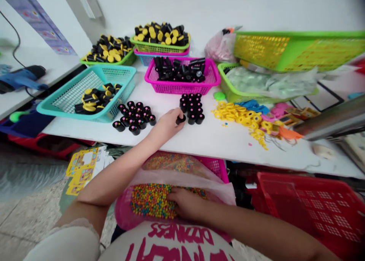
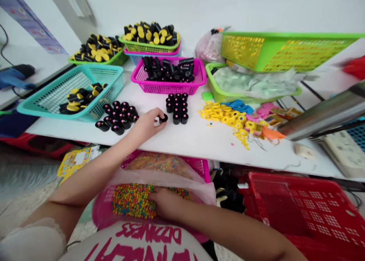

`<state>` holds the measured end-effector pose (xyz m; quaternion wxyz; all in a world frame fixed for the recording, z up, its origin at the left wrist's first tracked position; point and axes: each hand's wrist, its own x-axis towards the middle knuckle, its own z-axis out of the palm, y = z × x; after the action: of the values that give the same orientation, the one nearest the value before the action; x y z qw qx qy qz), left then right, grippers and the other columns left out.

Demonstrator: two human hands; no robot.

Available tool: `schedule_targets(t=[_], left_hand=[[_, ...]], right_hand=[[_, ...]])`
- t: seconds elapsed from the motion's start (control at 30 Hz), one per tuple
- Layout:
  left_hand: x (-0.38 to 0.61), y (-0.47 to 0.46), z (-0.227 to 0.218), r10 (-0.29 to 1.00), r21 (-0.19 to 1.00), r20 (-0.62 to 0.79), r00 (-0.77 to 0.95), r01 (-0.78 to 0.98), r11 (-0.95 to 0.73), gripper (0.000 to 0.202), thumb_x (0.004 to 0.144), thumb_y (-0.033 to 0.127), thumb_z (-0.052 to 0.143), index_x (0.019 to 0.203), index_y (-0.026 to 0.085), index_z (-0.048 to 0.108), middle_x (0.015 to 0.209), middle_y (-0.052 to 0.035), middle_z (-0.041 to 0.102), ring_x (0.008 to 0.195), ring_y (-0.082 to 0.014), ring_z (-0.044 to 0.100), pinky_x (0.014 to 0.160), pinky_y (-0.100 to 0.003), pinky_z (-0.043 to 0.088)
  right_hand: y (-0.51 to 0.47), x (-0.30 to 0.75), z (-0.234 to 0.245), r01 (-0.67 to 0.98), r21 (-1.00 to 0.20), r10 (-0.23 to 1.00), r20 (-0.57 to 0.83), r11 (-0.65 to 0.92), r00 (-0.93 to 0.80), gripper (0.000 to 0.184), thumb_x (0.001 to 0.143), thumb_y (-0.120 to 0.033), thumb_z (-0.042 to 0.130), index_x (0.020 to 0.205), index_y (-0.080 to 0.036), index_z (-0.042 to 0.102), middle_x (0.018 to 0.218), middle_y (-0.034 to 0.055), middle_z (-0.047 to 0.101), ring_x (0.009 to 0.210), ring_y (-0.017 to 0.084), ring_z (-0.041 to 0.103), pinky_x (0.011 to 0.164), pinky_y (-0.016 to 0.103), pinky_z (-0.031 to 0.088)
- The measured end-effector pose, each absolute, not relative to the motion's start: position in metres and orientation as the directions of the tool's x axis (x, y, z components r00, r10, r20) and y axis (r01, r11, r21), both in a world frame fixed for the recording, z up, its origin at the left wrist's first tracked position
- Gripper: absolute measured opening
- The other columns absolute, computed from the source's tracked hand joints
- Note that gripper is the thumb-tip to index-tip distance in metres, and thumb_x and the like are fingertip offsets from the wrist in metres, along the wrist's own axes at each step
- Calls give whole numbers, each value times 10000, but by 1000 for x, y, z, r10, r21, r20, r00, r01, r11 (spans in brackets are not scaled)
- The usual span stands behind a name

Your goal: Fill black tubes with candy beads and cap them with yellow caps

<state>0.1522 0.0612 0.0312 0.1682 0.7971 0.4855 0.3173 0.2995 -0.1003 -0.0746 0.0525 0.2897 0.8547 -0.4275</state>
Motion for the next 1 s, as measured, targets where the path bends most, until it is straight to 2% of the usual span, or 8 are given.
schedule_targets(t=[0.07,0.17,0.27,0.43,0.53,0.63,0.8,1.0], left_hand=[[137,21,43,870,652,361,336,577,-493,260,803,160,652,1044,179,556,1016,-33,635,936,-150,627,839,-276,527],[111,-48,48,875,692,275,398,549,-468,322,808,201,679,1120,210,599,1116,-40,643,1032,-151,622,920,-275,505],[90,-110,30,872,725,127,473,555,-407,269,804,177,678,1068,224,659,1072,-41,661,998,-150,638,874,-252,520],[77,-169,-13,922,765,-79,379,617,-187,280,733,172,725,1007,217,692,971,-38,677,891,-161,661,799,-267,545],[79,-179,-20,927,777,-118,356,614,-137,266,736,177,723,998,213,698,991,-47,681,909,-171,663,821,-289,548],[81,-181,-18,933,780,-129,337,615,-114,283,750,200,725,1030,213,692,1014,-55,687,925,-183,662,853,-320,547],[82,-184,-20,925,811,-93,369,567,-145,268,759,199,718,1024,211,682,1047,-52,688,985,-190,644,892,-320,528],[80,-188,-24,933,828,-54,354,538,-156,266,762,191,710,1025,209,669,1066,-52,683,1005,-191,636,909,-320,515]], right_hand=[[-98,303,-72,515,-758,440,-334,400,-834,343,728,-34,537,1006,-158,694,994,88,706,922,209,644,786,253,451],[-97,307,-70,498,-822,458,-343,276,-820,365,761,-60,559,1080,-171,697,1056,76,722,935,215,657,821,278,469],[-100,307,-67,461,-860,483,-315,219,-817,370,801,-87,561,1129,-200,689,1090,55,722,961,210,657,875,311,473],[-109,307,-45,424,-880,519,-265,213,-813,359,825,-81,556,1132,-215,684,1118,47,713,1020,191,648,927,322,475],[-113,306,-26,413,-865,548,-207,285,-811,401,853,-73,527,1192,-250,649,1179,26,681,1081,168,616,975,325,455],[-122,302,-11,422,-802,570,-126,423,-812,394,912,-105,477,1249,-267,603,1223,31,630,1126,160,576,987,342,453],[-138,291,4,409,-601,469,-64,686,-881,350,994,-197,360,1283,-180,558,1245,124,566,1196,249,497,993,456,439],[-148,283,14,384,-475,408,-56,792,-911,408,1026,-226,229,1250,-118,552,1167,148,581,1152,282,497,977,500,430]])
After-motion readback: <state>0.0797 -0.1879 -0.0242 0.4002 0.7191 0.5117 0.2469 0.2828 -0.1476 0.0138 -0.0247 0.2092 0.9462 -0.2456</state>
